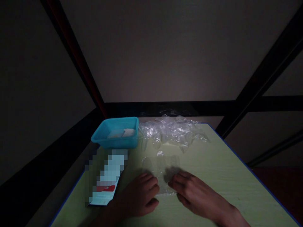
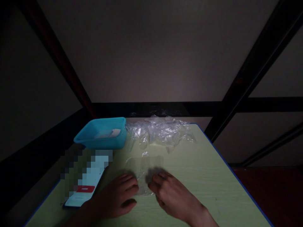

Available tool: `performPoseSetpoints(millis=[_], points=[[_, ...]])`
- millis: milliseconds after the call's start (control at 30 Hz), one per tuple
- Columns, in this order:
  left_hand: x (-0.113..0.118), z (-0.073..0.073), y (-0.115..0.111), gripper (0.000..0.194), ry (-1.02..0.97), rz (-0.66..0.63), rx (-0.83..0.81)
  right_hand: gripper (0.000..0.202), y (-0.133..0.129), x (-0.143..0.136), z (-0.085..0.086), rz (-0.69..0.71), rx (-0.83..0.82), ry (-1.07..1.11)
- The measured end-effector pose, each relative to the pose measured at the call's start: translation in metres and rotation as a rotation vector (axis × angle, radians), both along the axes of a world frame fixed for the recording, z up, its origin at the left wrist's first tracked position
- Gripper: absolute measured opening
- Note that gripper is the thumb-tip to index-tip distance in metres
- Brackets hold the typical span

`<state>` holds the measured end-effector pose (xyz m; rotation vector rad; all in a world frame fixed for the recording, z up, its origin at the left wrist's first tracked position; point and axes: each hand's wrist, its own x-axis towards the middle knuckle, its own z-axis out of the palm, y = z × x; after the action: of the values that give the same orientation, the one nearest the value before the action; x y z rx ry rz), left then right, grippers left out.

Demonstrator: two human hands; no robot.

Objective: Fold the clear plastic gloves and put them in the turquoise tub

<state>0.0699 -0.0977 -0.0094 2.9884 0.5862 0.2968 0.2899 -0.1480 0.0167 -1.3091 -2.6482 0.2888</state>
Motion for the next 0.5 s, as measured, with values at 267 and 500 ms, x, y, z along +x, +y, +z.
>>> performPoseSetpoints(millis=[267, 500], points=[[0.0009, 0.0002, 0.0007, 0.012, 0.0, 0.008, -0.028, 0.044, -0.0009, 0.0023, -0.0046, 0.022, -0.026, 0.0], [0.0004, 0.0003, 0.0011, 0.012, 0.001, 0.016, -0.047, 0.047, 0.0005, 0.0007, -0.0055, 0.018, -0.011, -0.009]])
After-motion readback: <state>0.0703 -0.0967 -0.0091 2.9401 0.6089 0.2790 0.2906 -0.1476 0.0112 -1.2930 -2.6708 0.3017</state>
